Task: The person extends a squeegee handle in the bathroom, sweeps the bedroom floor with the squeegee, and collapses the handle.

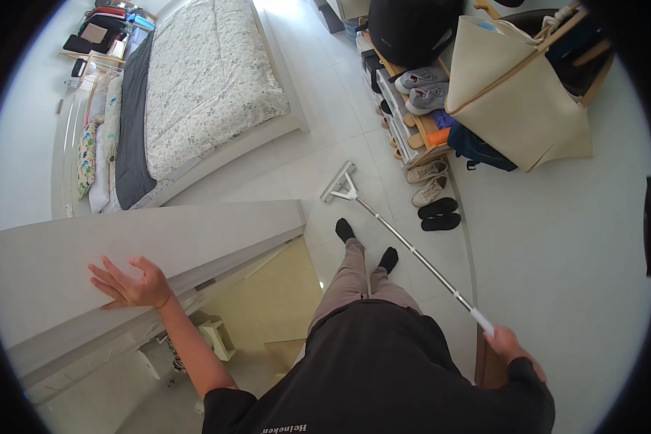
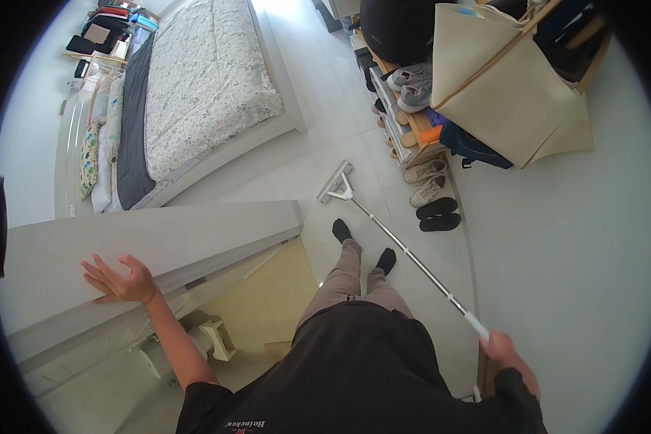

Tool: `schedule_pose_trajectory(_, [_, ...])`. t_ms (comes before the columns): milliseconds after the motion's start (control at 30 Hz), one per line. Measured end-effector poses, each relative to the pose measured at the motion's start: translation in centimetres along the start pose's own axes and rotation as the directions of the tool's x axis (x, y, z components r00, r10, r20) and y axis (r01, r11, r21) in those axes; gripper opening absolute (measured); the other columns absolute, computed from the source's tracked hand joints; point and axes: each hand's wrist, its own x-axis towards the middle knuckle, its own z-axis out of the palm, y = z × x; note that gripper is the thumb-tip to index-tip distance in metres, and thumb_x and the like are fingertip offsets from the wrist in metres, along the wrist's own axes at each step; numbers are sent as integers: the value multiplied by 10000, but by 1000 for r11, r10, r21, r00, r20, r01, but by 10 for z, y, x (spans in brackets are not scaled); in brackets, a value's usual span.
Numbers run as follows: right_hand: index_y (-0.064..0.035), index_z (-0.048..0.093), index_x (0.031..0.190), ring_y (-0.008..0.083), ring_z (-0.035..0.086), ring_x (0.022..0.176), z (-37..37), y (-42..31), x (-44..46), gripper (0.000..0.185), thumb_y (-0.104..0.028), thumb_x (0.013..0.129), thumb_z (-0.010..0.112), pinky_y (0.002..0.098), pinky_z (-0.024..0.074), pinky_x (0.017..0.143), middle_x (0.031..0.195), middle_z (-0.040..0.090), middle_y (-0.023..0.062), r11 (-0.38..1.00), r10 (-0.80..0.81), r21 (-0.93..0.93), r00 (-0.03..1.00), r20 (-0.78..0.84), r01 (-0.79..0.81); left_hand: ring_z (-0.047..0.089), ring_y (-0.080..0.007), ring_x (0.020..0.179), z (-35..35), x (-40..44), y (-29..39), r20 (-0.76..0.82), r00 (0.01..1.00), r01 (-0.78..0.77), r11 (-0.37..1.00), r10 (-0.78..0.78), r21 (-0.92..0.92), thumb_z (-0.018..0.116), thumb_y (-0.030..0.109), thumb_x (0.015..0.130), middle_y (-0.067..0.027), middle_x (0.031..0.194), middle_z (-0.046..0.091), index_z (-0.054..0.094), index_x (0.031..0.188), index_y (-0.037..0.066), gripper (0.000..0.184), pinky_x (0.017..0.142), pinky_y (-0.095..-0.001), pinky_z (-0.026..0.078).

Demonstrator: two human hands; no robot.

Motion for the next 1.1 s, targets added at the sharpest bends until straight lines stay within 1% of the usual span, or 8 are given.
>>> schedule_pose_trajectory(167, [-49, 632, 952, 382, 636, 853, -68, -65, 106, 389, -422, 855, 588, 488, 505, 753, 898, 665, 192, 989, -94, -115, 995, -35, 90, 450, -305, 1293, 0, 0, 1, -2, 1000, 2, 999, -2, 34, 569, 196, 741, -92, 1409, 486, 572, 1267, 111, 532, 1102, -581, -81])
schedule_pose_trajectory(367, [-66, 652, 966, 345, 651, 864, -98, -199, 224, 416, -462, 846, 604, 466, 516, 749, 922, 675, 163, 940, -313, -184, 939, -143, 286, 454, -301, 1289, -1, 1, 2, -2, 1000, -17, 998, 17, 63, 567, 189, 737, -76, 1411, 486, 577, 1261, 116, 530, 1105, -583, -82])
schedule_pose_trajectory(533, [-105, 694, 1023, 291, 667, 915, -117, -360, 234, 422, -480, 847, 613, 415, 531, 789, 986, 692, 121, 958, -282, -75, 955, -89, 276, 457, -297, 1287, 0, -1, 1, 17, 1000, -19, 996, 18, 91, 568, 190, 736, -76, 1410, 488, 574, 1264, 117, 534, 1107, -579, -83])
schedule_pose_trajectory(600, [-112, 701, 1024, 287, 666, 929, -102, -394, 252, 421, -484, 851, 606, 412, 530, 795, 999, 693, 118, 958, -288, -48, 946, -147, 284, 461, -297, 1283, -2, -2, 2, 33, 999, -22, 994, 18, 110, 568, 190, 736, -75, 1408, 489, 572, 1266, 115, 536, 1107, -578, -83])
schedule_pose_trajectory(733, [-87, 702, 1000, 308, 667, 909, -88, -372, 270, 466, -513, 843, 600, 425, 528, 785, 970, 696, 131, 974, -227, -25, 964, -142, 225, 470, -298, 1274, 1, -1, 3, 8, 1000, -24, 995, 23, 100, 567, 197, 740, -77, 1406, 492, 569, 1266, 110, 532, 1106, -582, -80])
schedule_pose_trajectory(867, [-97, 704, 1004, 313, 665, 915, -51, -264, 258, 474, -527, 840, 594, 434, 529, 783, 975, 693, 145, 988, -149, -50, 984, -96, 144, 472, -298, 1271, 2, -3, 1, -5, 1000, -27, 996, 27, 83, 570, 198, 737, -81, 1389, 508, 576, 1255, 107, 526, 1106, -584, -78])
schedule_pose_trajectory(1000, [-41, 661, 1021, 374, 643, 917, -5, -137, 188, 491, -498, 861, 577, 479, 508, 794, 962, 675, 196, 1000, -29, 13, 999, 38, 28, 474, -304, 1269, -1, -2, 1, -4, 999, -37, 997, 37, 72, 572, 189, 732, -83, 1378, 520, 580, 1250, 106, 525, 1106, -582, -80])
schedule_pose_trajectory(1100, [-19, 638, 978, 384, 642, 879, 14, -56, 101, 468, -470, 865, 591, 487, 510, 765, 933, 673, 196, 998, 62, -20, 998, 14, -61, 475, -302, 1267, 3, 0, 3, -10, 1000, -23, 998, 23, 59, 574, 183, 728, -81, 1376, 522, 581, 1249, 107, 527, 1108, -577, -86])
